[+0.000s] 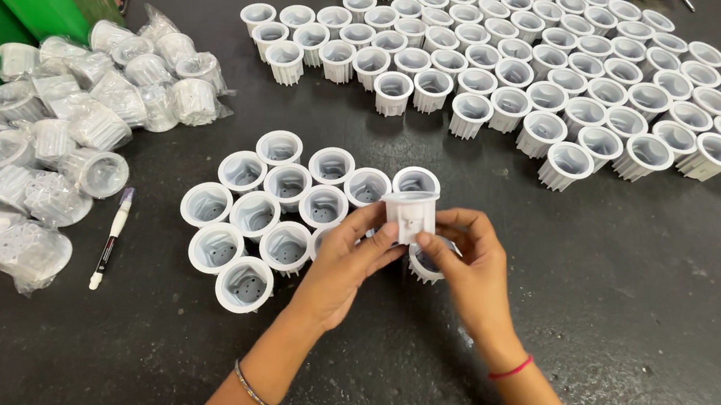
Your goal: The person unwraps white plastic lampshade components from clear plastic bags one at a time and arranges the unwrapped pieces in rows on the workbench. They set the empty plastic aside and continue with the next wrapped piece from the pile.
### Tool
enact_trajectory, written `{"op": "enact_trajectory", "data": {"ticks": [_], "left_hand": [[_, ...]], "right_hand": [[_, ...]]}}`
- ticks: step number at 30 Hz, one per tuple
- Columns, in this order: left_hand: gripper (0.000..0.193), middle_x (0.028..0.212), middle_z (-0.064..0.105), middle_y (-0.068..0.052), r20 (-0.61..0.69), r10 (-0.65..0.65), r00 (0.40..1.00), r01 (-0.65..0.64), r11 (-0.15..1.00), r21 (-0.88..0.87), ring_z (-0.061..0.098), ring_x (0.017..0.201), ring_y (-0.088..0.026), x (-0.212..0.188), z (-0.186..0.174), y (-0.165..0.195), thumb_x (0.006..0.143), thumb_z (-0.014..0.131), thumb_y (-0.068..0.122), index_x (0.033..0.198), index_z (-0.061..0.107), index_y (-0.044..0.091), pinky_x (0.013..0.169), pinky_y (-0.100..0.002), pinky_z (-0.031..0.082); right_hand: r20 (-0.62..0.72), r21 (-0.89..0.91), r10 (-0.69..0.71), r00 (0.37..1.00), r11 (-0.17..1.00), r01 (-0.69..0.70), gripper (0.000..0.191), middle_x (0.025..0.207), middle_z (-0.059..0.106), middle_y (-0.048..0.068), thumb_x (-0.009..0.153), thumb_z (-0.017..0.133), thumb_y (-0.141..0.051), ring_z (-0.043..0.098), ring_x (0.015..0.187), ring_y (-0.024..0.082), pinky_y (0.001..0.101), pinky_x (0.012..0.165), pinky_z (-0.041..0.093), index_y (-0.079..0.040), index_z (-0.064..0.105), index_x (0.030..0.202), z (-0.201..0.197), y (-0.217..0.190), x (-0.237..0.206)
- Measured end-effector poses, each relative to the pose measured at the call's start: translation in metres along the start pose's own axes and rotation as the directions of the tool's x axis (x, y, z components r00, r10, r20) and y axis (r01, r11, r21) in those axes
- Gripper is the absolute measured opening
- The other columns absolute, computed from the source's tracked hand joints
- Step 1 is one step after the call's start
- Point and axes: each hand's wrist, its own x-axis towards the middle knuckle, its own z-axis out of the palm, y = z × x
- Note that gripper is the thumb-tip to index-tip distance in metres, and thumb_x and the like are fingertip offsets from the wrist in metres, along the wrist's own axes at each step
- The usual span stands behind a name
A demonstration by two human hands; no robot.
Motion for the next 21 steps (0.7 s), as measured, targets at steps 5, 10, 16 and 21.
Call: {"op": "enact_trajectory", "data": {"ticks": [5,10,16,21], "left_hand": [[0.045,0.134,0.061,-0.013,0.006,-0.015,1.000,0.016,0.991,-0.134,0.061,0.124,-0.021,0.004,-0.006,-0.007,0.106,0.051,0.031,0.135,0.054,-0.003,0.111,-0.043,0.051],[0.046,0.132,0.062,-0.018,-0.001,-0.059,0.998,0.054,0.920,-0.389,0.062,0.123,-0.029,0.006,-0.013,-0.006,0.109,0.042,0.031,0.133,0.051,-0.007,0.110,-0.046,0.048],[0.045,0.131,0.063,-0.023,0.016,-0.146,0.989,0.137,0.878,-0.458,0.066,0.118,-0.033,0.006,-0.012,0.002,0.109,0.036,0.025,0.138,0.048,-0.006,0.105,-0.041,0.055],[0.047,0.133,0.064,-0.025,0.061,-0.140,0.988,0.152,0.879,-0.452,0.069,0.111,-0.031,0.007,-0.014,0.002,0.110,0.034,0.027,0.139,0.050,-0.007,0.096,-0.038,0.059]], "right_hand": [[0.073,-0.144,-0.217,0.973,0.964,0.225,0.025,0.122,0.063,0.005,0.090,0.074,-0.001,0.069,0.108,0.016,0.0304,0.090,0.061,0.002,0.070,0.115,0.006,-0.004,-0.008],[0.130,-0.003,-0.200,0.971,0.979,0.202,0.023,0.121,0.071,0.006,0.096,0.065,0.001,0.069,0.113,0.015,0.0288,0.095,0.056,0.001,0.067,0.120,0.007,-0.010,-0.013],[0.075,0.098,-0.200,0.977,0.976,0.193,0.019,0.114,0.074,0.008,0.098,0.064,-0.001,0.072,0.108,0.014,0.0286,0.092,0.058,0.001,0.065,0.117,0.005,-0.012,-0.011],[0.016,0.063,-0.142,0.990,0.988,0.141,0.019,0.109,0.074,0.006,0.099,0.065,-0.004,0.071,0.100,0.012,0.0278,0.089,0.058,0.001,0.067,0.118,-0.002,-0.013,-0.007]]}}
